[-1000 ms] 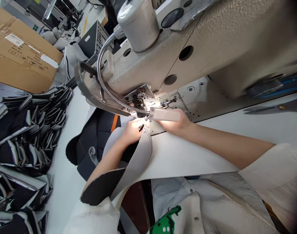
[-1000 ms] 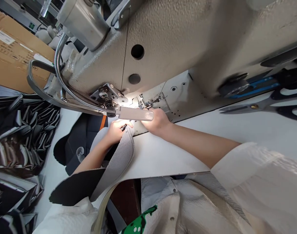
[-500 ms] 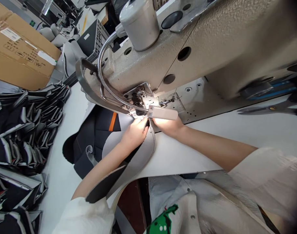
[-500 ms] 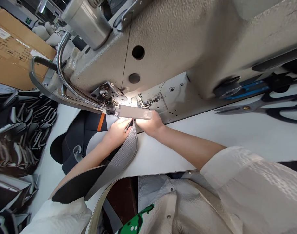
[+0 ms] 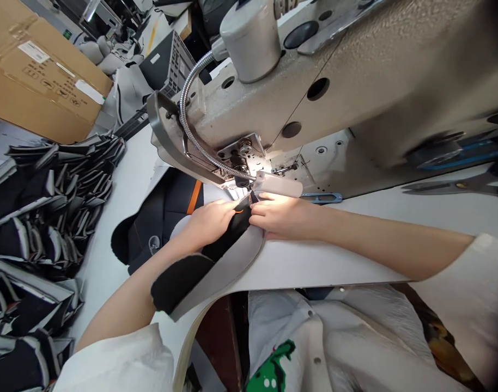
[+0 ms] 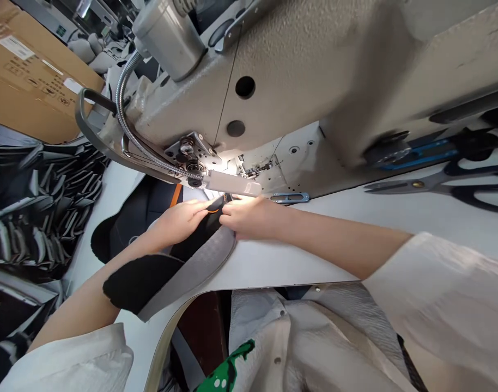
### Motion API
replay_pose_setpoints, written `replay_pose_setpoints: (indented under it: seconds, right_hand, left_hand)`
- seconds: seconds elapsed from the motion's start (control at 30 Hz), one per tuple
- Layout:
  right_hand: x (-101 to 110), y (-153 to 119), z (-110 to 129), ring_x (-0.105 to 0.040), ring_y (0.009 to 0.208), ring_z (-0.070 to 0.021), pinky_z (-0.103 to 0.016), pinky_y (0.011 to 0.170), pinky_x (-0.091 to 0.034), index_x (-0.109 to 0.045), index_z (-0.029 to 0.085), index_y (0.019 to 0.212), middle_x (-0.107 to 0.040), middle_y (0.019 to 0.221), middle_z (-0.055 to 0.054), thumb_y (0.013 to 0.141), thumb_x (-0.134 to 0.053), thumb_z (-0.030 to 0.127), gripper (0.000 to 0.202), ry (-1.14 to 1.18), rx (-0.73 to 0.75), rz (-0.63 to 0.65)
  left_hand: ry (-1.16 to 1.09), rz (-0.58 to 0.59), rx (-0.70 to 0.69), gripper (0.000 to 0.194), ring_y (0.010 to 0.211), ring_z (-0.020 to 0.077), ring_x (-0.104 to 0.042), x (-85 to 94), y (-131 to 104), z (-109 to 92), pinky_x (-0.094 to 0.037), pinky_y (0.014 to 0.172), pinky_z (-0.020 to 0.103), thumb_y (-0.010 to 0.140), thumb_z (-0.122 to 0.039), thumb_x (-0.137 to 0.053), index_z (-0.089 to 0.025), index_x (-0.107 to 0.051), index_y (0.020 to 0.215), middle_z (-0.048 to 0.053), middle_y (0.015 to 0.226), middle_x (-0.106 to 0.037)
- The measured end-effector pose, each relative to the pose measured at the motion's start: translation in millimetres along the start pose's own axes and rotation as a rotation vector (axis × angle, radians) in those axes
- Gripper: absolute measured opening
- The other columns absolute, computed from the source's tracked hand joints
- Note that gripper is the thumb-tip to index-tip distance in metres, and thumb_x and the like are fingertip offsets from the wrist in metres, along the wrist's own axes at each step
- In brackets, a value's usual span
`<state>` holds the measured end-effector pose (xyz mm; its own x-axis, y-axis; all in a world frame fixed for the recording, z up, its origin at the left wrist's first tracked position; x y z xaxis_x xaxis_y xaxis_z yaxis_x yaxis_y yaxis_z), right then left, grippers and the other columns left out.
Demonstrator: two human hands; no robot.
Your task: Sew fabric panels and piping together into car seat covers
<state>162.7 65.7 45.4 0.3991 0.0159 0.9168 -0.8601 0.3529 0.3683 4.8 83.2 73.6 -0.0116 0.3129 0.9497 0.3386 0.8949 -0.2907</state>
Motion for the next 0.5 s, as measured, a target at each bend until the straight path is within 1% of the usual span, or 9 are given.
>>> replay_pose_setpoints:
  seconds: [0.07, 0.1, 0.13, 0.2, 0.27, 0.37, 0.43, 0.47, 0.5]
  right_hand:
    - [-10, 13, 3, -0.059, 0.079, -0.0199, -0.031, 0.072, -0.043, -0.058, 0.014, 0.083, -0.06, 0.081, -0.006, 0.077, -0.065, 0.026, 0.015, -0.103, 0.012, 0.182]
    - [-15, 17, 6, -0.058, 0.074, -0.0194, -0.031, 0.068, -0.042, -0.057, 0.013, 0.08, -0.059, 0.078, -0.006, 0.078, -0.062, 0.023, 0.011, -0.14, 0.023, 0.219]
    - [-19, 20, 9, -0.058, 0.072, -0.019, -0.031, 0.066, -0.042, -0.057, 0.013, 0.079, -0.059, 0.078, -0.007, 0.081, -0.057, 0.018, 0.005, -0.168, 0.024, 0.216]
    - [-28, 24, 18, -0.061, 0.076, -0.0195, -0.032, 0.07, -0.044, -0.057, 0.013, 0.078, -0.062, 0.083, -0.011, 0.085, -0.045, 0.008, 0.015, -0.214, -0.001, 0.121]
    - [-38, 26, 27, -0.062, 0.086, -0.0222, -0.037, 0.08, -0.044, -0.057, 0.012, 0.08, -0.064, 0.093, -0.017, 0.086, -0.038, 0.003, 0.022, -0.274, -0.066, -0.013]
    - [-47, 27, 36, -0.061, 0.097, -0.0271, -0.042, 0.084, -0.042, -0.057, 0.01, 0.081, -0.064, 0.104, -0.023, 0.088, -0.039, 0.006, 0.02, -0.334, -0.155, -0.126]
    - [-46, 26, 35, -0.059, 0.099, -0.0292, -0.041, 0.079, -0.041, -0.058, 0.008, 0.088, -0.062, 0.109, -0.026, 0.089, -0.042, 0.012, 0.017, -0.332, -0.204, -0.133]
    - [-44, 24, 32, -0.059, 0.098, -0.0301, -0.039, 0.076, -0.041, -0.059, 0.006, 0.094, -0.06, 0.111, -0.027, 0.089, -0.045, 0.018, 0.018, -0.318, -0.231, -0.126]
    - [-42, 21, 27, -0.057, 0.096, -0.0308, -0.038, 0.073, -0.04, -0.058, 0.004, 0.1, -0.058, 0.114, -0.029, 0.089, -0.048, 0.025, 0.026, -0.299, -0.258, -0.115]
  left_hand:
    - [-0.109, 0.015, -0.016, 0.034, 0.094, 0.0207, -0.063, 2.1, 7, 7, -0.048, 0.084, 0.029, 0.088, -0.024, -0.039, -0.021, -0.069, 0.105, 0.004, 0.099, -0.07]
    - [-0.165, 0.019, -0.021, 0.033, 0.094, 0.021, -0.063, 3.1, 10, 10, -0.049, 0.084, 0.028, 0.087, -0.026, -0.04, -0.02, -0.071, 0.098, 0.004, 0.098, -0.071]
    - [-0.215, 0.021, -0.027, 0.032, 0.093, 0.0214, -0.063, 4.3, 14, 13, -0.049, 0.083, 0.029, 0.086, -0.027, -0.042, -0.018, -0.071, 0.093, 0.004, 0.097, -0.071]
    - [-0.287, 0.003, -0.03, 0.031, 0.093, 0.0221, -0.064, 7.9, 19, 16, -0.049, 0.085, 0.03, 0.085, -0.029, -0.043, -0.017, -0.071, 0.093, 0.004, 0.097, -0.072]
    - [-0.313, -0.015, -0.038, 0.032, 0.097, 0.0225, -0.063, 12.1, 21, 14, -0.047, 0.09, 0.031, 0.085, -0.028, -0.044, -0.016, -0.071, 0.097, 0.005, 0.101, -0.071]
    - [-0.293, 0.011, -0.053, 0.03, 0.098, 0.023, -0.063, 15.6, 20, 8, -0.047, 0.093, 0.034, 0.085, -0.027, -0.044, -0.017, -0.071, 0.095, 0.005, 0.102, -0.071]
    - [-0.303, 0.03, -0.058, 0.031, 0.101, 0.0234, -0.062, 15.6, 20, 6, -0.045, 0.096, 0.036, 0.085, -0.027, -0.044, -0.017, -0.071, 0.095, 0.005, 0.103, -0.071]
    - [-0.317, 0.034, -0.054, 0.031, 0.103, 0.0235, -0.062, 14.8, 19, 6, -0.044, 0.098, 0.036, 0.085, -0.027, -0.043, -0.017, -0.071, 0.096, 0.005, 0.106, -0.07]
    - [-0.331, 0.034, -0.048, 0.032, 0.105, 0.0236, -0.061, 13.4, 19, 7, -0.043, 0.1, 0.037, 0.085, -0.028, -0.043, -0.016, -0.07, 0.098, 0.006, 0.107, -0.07]
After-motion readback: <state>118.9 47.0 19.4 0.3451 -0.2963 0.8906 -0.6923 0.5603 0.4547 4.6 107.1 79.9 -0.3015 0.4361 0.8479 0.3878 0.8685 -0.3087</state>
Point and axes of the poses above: each hand's wrist, its own y-axis towards the middle knuckle, its own x-axis out of the back of the hand, z = x × y, the point moved 5 cm from there along y, towards the middle knuckle
